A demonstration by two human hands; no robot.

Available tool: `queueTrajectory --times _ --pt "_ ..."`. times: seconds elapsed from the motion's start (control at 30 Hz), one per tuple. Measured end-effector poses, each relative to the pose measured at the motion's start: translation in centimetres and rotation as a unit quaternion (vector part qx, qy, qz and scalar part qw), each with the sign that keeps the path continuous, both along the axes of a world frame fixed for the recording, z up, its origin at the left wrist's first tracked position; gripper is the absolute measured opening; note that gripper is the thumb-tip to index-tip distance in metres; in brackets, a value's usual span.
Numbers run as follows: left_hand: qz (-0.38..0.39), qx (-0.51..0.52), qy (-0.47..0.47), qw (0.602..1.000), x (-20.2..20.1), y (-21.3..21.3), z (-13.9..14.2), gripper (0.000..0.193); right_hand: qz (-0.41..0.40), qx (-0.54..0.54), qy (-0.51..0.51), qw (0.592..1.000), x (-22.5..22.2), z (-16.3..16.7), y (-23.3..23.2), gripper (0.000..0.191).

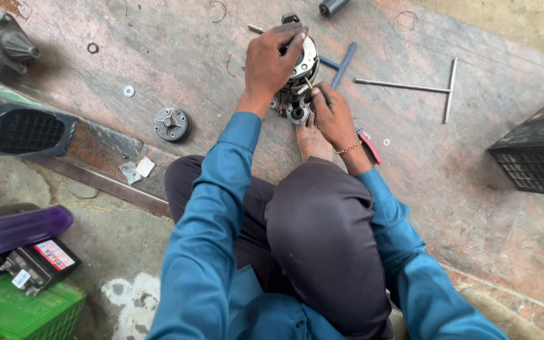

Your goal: The person sits on the ground and disassembles an automotive starter motor, using pliers to remove parts and separating the housing, end cap, armature, and drive assembly by hand, arranging the removed components on the ground.

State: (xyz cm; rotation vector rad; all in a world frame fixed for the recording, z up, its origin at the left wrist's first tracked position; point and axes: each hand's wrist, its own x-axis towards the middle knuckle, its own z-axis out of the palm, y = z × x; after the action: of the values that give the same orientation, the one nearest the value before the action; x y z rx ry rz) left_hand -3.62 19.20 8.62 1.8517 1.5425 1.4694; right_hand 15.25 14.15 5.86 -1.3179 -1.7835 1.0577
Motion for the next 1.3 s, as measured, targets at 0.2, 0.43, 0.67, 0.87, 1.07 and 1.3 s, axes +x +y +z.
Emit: queueTrajectory --times 0.2,0.43,0.67,0.87,1.07,1.3 --pt "0.013 0.001 -0.001 1.0 0.3 -0.1 0.1 0.028 -0.046 0.071 -0.019 0.996 -0.5 -0.6 -1.0 0.029" --pt "0.028 0.004 0.007 1.0 0.4 -0.3 -0.3 0.027 -0.064 0.036 -0.003 0.997 -0.5 -1.4 -1.6 0.033" --pt "0.0 0.01 -0.011 1.0 0.1 -0.6 0.2 0.025 -0.067 0.092 0.091 0.989 -1.1 -4.3 -0.7 0.036" --pt "0.013 0.015 0.045 0.999 0.0 -1.0 0.6 0.023 -0.086 0.261 0.046 0.96 -2.1 -6.1 1.6 0.044" --pt "0.017 0.051 0.064 0.996 0.1 -0.8 0.3 0.022 -0.107 0.178 0.126 0.97 -2.6 -6.4 1.1 0.045" --pt "0.014 0.055 0.071 0.996 0.0 -0.5 -0.4 0.022 -0.087 -0.071 0.427 0.897 -2.8 -6.5 1.3 0.046"
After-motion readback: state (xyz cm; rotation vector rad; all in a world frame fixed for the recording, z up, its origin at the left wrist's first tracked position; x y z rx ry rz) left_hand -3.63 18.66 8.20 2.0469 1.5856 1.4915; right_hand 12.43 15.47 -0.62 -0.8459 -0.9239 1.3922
